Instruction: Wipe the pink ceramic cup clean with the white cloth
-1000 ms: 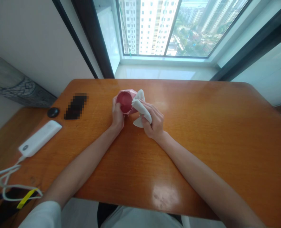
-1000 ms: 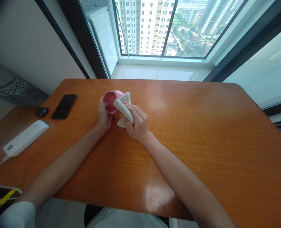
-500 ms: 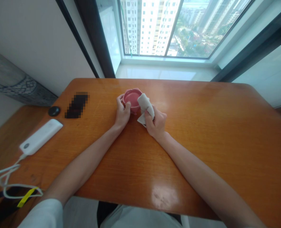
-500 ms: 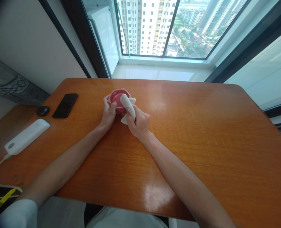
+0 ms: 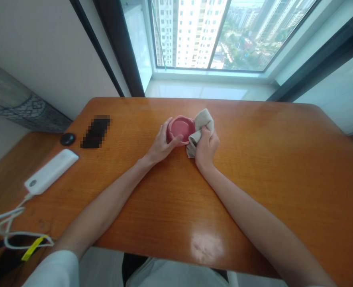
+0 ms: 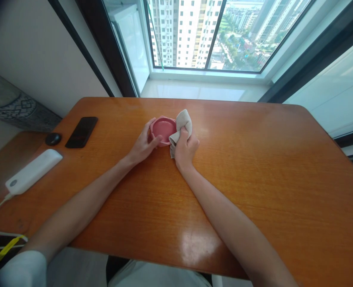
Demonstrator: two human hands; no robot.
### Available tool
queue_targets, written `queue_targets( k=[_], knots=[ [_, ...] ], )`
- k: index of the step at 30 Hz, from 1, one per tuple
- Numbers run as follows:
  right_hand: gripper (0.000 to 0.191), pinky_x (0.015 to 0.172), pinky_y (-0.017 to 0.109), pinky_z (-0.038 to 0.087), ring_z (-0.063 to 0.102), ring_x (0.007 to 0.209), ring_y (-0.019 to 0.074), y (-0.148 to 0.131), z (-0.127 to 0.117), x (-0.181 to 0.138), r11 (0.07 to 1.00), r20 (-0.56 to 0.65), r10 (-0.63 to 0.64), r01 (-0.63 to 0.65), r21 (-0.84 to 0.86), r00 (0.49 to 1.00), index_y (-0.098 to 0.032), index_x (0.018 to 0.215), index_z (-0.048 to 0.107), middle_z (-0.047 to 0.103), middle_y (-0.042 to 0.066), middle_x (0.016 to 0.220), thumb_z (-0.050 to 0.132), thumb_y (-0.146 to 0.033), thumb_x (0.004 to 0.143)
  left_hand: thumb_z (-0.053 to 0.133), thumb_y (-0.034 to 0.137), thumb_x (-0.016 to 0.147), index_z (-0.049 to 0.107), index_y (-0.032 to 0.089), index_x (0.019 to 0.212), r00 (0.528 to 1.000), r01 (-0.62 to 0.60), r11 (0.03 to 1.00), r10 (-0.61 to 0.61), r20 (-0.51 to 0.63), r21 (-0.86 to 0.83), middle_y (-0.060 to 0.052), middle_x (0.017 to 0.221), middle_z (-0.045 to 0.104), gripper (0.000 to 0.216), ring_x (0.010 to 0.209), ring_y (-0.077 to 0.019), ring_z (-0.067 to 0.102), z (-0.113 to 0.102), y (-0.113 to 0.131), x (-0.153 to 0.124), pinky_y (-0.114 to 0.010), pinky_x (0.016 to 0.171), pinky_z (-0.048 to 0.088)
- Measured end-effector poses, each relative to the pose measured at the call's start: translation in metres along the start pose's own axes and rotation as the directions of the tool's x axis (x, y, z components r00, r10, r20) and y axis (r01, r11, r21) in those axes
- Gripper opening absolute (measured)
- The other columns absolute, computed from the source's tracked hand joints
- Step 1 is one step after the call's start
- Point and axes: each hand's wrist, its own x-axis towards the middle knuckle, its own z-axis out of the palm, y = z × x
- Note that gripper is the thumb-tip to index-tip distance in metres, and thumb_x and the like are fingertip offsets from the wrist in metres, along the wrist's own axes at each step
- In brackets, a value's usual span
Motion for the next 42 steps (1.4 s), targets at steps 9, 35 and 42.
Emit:
queue_targets(
  k=[9,35,42],
  knots=[
    [0.042,0.065,0.033,0.035,0.047,0.065,0.0164,-0.004,-0.005,0.01,0.999,-0.097,-0.024,0.019,-0.05,0.995,-0.027,0.072,0.053,0.05,-0.005,0.066,0.054,-0.054,0.105,0.104,0.05,0.082,0.043,0.032,0.17,0.996,-0.032,0.981,0.014,0.091,0.191,-0.017,0.178,0.053,0.109,0.164,-0.0418,0.054,0.0,0.012,-0.007,-0.064,0.138,0.041],
    [0.024,0.096,0.04,0.071,0.083,0.107,0.0269,-0.064,-0.101,-0.068,0.606,0.341,0.592,-0.683,0.409,0.73,-0.024,0.105,0.077,0.085,0.004,0.111,0.078,-0.043,0.09,0.102,0.056,0.079,0.046,0.024,0.162,1.0,0.013,0.849,-0.018,0.004,0.528,-0.021,0.168,0.06,0.105,0.157,-0.0417,0.057,0.011,0.005,-0.008,-0.055,0.128,0.046],
    [0.042,0.132,0.059,0.051,0.065,0.154,0.0311,-0.033,-0.165,-0.087,0.985,0.085,0.06,-0.045,-0.164,0.995,-0.033,0.145,0.073,0.069,0.007,0.163,0.074,-0.035,0.102,0.101,0.053,0.082,0.048,0.023,0.157,1.0,-0.006,0.848,-0.002,0.015,0.529,-0.02,0.163,0.063,0.097,0.154,-0.0402,0.061,0.012,0.005,-0.008,-0.052,0.127,0.046]
  ],
)
